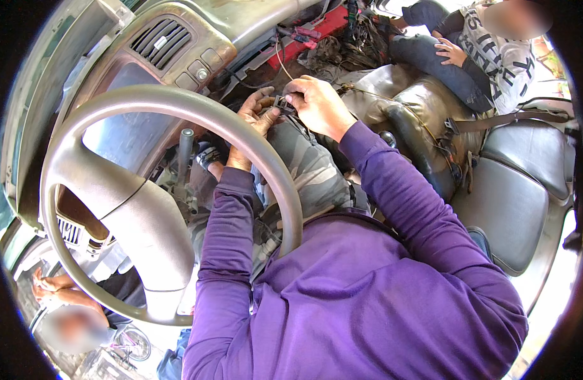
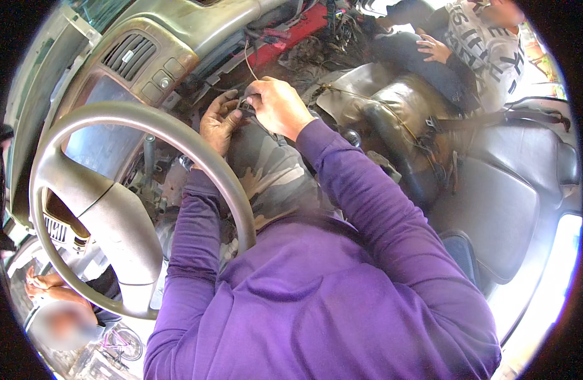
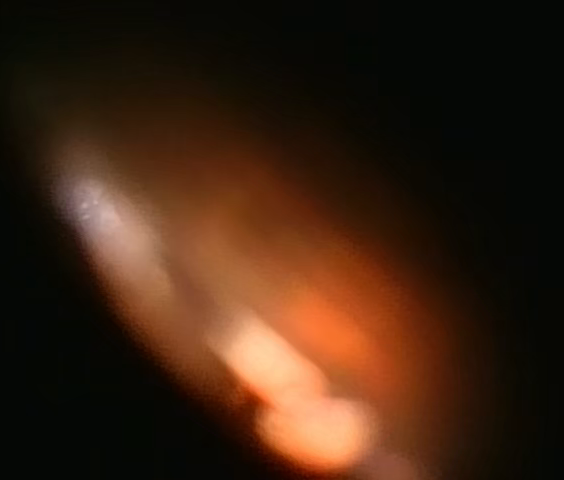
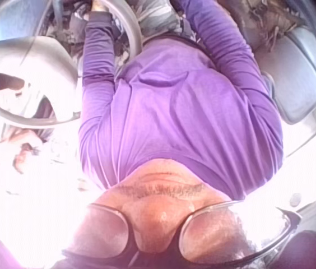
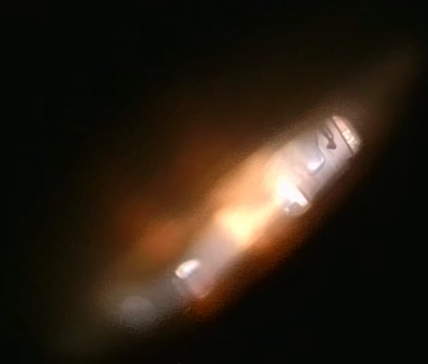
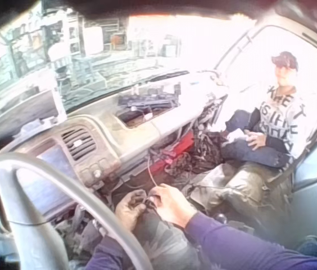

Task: The person works inside a vehicle's cabin, manipulating exposed wiring and connectors near the dashboard and steering column. They repeatedly connect and disconnect small electrical plugs, route wires, and adjust components within the dashboard area.

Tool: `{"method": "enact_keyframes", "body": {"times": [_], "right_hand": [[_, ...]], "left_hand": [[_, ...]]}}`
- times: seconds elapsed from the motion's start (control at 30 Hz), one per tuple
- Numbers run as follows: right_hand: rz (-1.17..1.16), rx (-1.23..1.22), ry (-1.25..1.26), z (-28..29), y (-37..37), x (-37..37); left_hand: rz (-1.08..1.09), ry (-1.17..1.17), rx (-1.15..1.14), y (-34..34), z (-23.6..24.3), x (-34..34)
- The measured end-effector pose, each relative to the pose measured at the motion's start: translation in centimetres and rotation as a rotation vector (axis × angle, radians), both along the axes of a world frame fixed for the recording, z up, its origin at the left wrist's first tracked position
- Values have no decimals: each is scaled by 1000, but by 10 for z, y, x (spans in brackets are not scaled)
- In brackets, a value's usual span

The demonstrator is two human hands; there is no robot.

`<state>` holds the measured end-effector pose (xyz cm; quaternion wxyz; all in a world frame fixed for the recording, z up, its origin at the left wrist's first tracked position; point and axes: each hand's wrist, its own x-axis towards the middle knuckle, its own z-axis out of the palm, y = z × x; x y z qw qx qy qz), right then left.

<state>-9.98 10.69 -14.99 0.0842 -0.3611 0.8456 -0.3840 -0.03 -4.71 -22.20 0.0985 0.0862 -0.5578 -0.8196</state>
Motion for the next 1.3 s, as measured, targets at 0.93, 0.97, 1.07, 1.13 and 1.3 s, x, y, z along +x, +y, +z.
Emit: {"method": "enact_keyframes", "body": {"times": [0.93, 0.97, 1.07, 1.13, 1.3], "right_hand": [[110, 53, 233, 0, 2, 2], [119, 50, 239, -2, 3, -2], [162, 107, 217, 6, 1, -9], [195, 141, 181, 12, -1, -15], [269, 135, 108, 25, -6, -28]], "left_hand": [[-20, 5, 9, 6, 3, 2], [-20, -5, -10, 7, 3, 2], [-35, -26, -29, 5, -5, 3], [-42, 10, -15, 4, -8, 2], [-59, 59, 5, 3, -5, 1]]}}
